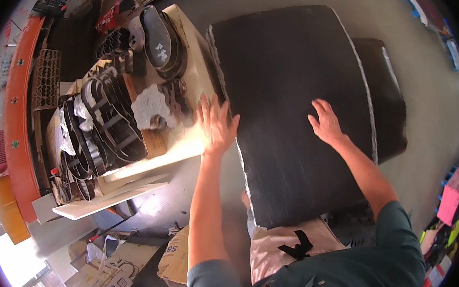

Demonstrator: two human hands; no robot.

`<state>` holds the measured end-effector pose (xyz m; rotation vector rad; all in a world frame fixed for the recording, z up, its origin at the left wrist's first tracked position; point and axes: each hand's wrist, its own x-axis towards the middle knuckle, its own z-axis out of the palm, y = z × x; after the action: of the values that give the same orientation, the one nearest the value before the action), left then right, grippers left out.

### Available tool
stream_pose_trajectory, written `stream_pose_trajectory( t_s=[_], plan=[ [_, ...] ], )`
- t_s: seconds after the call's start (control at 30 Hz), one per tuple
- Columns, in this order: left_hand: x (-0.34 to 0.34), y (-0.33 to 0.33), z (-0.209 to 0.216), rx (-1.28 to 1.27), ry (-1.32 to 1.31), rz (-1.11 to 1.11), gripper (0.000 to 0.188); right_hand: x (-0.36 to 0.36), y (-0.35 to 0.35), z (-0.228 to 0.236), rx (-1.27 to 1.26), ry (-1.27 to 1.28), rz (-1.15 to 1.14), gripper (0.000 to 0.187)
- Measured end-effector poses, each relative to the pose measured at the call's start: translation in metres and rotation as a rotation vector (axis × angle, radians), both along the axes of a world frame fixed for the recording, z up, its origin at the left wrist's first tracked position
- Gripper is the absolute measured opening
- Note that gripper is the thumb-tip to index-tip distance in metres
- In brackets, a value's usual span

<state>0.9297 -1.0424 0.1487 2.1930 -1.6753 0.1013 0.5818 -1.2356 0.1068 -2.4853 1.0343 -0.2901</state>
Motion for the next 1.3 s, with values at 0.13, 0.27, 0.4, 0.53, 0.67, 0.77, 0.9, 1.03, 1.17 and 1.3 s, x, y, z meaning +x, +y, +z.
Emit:
stream_pose_trajectory(
  t_s=[0.13,0.27,0.4,0.53,0.67,0.77,0.9,1.03,1.17,1.3],
  plan=[
    [-0.003,-0.003,0.016,0.12,0.091,0.058,0.048,0.079,-0.103,-0.038,-0.138,0.14,0.137,0.068],
    [-0.002,-0.008,0.023,0.147,0.153,0.084,0.042,0.181,-0.198,-0.056,-0.202,0.221,0.197,0.083],
    [-0.001,-0.008,0.02,0.168,0.173,0.118,0.036,0.277,-0.267,-0.052,-0.073,0.374,0.14,0.107],
    [-0.002,-0.008,0.021,0.22,0.157,0.149,0.037,0.321,-0.299,-0.044,0.033,0.508,0.157,0.125],
    [-0.004,-0.009,0.024,0.252,0.17,0.163,0.035,0.329,-0.304,-0.04,0.053,0.531,0.161,0.132],
    [-0.005,-0.01,0.025,0.235,0.17,0.157,0.032,0.331,-0.3,-0.033,0.066,0.526,0.13,0.131],
    [-0.004,-0.008,0.023,0.214,0.185,0.156,0.031,0.33,-0.294,-0.02,-0.016,0.508,0.125,0.127],
    [-0.003,-0.007,0.021,0.183,0.178,0.159,0.027,0.331,-0.295,-0.014,-0.048,0.511,0.108,0.118],
    [-0.003,-0.007,0.021,0.153,0.195,0.158,0.025,0.327,-0.297,-0.025,-0.056,0.411,0.1,0.108],
    [-0.003,-0.008,0.024,0.145,0.211,0.146,0.03,0.326,-0.3,-0.034,-0.017,0.339,0.103,0.104]
  ],
)
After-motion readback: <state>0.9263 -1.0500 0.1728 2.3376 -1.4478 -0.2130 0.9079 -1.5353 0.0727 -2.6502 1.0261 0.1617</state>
